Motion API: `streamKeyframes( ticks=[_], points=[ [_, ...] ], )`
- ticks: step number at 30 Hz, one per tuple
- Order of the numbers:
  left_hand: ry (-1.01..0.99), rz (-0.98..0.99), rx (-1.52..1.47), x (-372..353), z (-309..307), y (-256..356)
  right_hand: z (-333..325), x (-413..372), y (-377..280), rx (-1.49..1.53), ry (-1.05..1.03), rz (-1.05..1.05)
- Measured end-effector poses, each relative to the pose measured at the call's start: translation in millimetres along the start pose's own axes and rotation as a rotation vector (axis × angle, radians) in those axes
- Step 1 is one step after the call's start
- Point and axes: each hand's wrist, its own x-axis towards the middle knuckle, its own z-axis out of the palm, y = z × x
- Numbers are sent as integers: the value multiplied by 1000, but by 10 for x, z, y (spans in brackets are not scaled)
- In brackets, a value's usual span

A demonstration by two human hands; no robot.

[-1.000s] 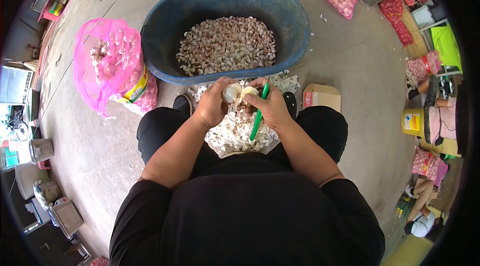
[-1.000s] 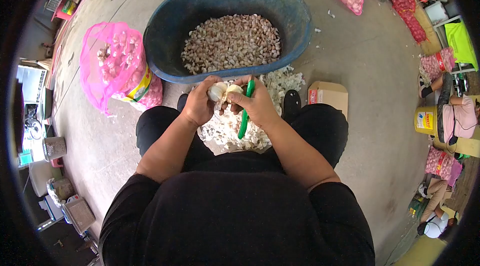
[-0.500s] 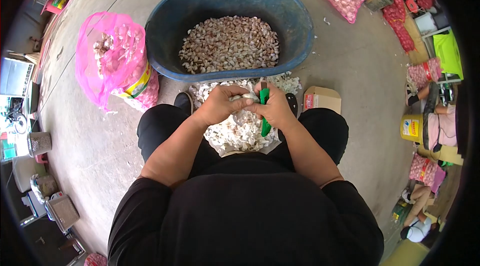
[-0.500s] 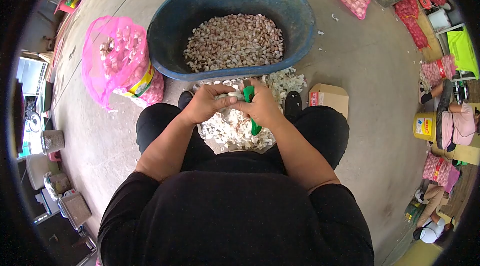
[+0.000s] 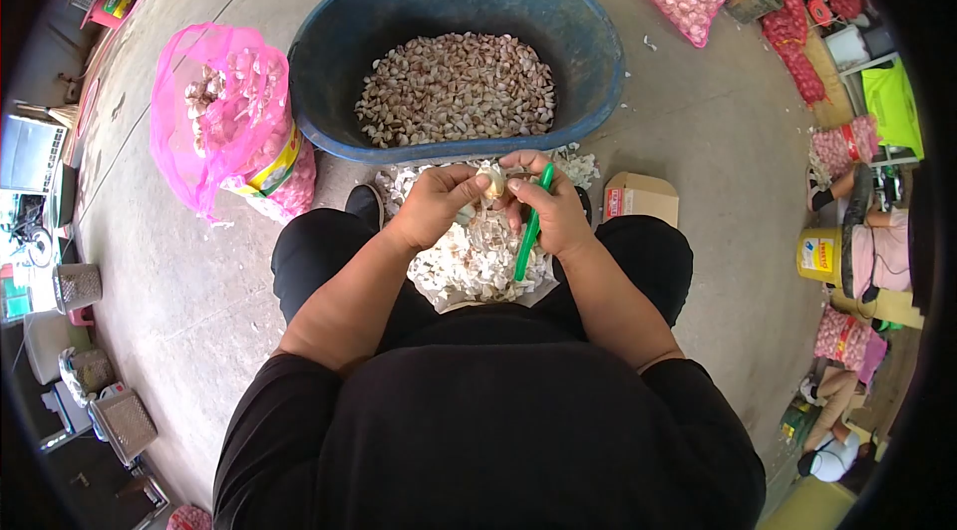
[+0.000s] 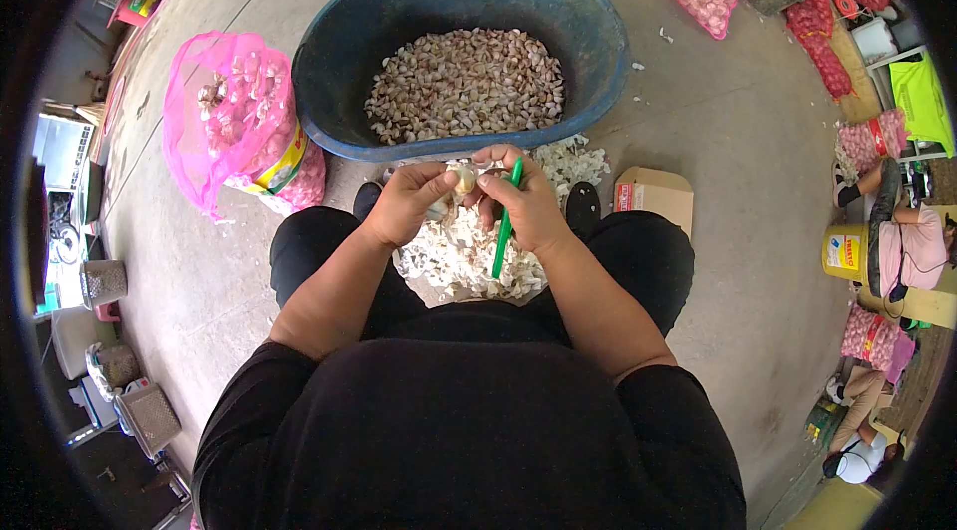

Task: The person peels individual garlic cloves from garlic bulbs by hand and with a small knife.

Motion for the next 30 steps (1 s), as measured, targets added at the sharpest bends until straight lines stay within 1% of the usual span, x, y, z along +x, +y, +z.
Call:
streamKeyframes(
  ticks=[1,4,7,10,13,16,19,20,23,24,27,28,30],
  points=[
    [2,28,37,8,8,-1,11,6,-2,-39,10,-2],
    [-1,106,43,8,60,-25,-13,35,131,-299,12,-116],
    [-15,52,108,3,33,-27,-13,31,130,-351,0,-161],
    [-10,102,296,-12,-2,-11,28,7,63,-358,-7,-1],
    [-2,46,290,-18,-17,-7,-43,9,166,-202,-8,-3],
    [107,-85,79,37,-90,-48,-41,42,107,-134,182,135],
    [153,-207,-371,28,-90,-38,-152,156,179,-127,321,299],
    [106,-224,-486,23,-94,7,-181,210,136,-106,298,367],
    [-13,-129,-433,67,-203,-138,-147,456,-22,164,235,138],
    [-8,-115,-447,82,-207,-133,-60,516,-130,165,238,29],
    [184,-37,-433,59,-161,-45,87,650,-266,-323,330,-115],
    [188,-13,-433,53,-159,-17,104,646,-254,-526,366,-63],
    [199,37,-435,35,-172,22,159,581,-186,-610,273,157]
  ],
)
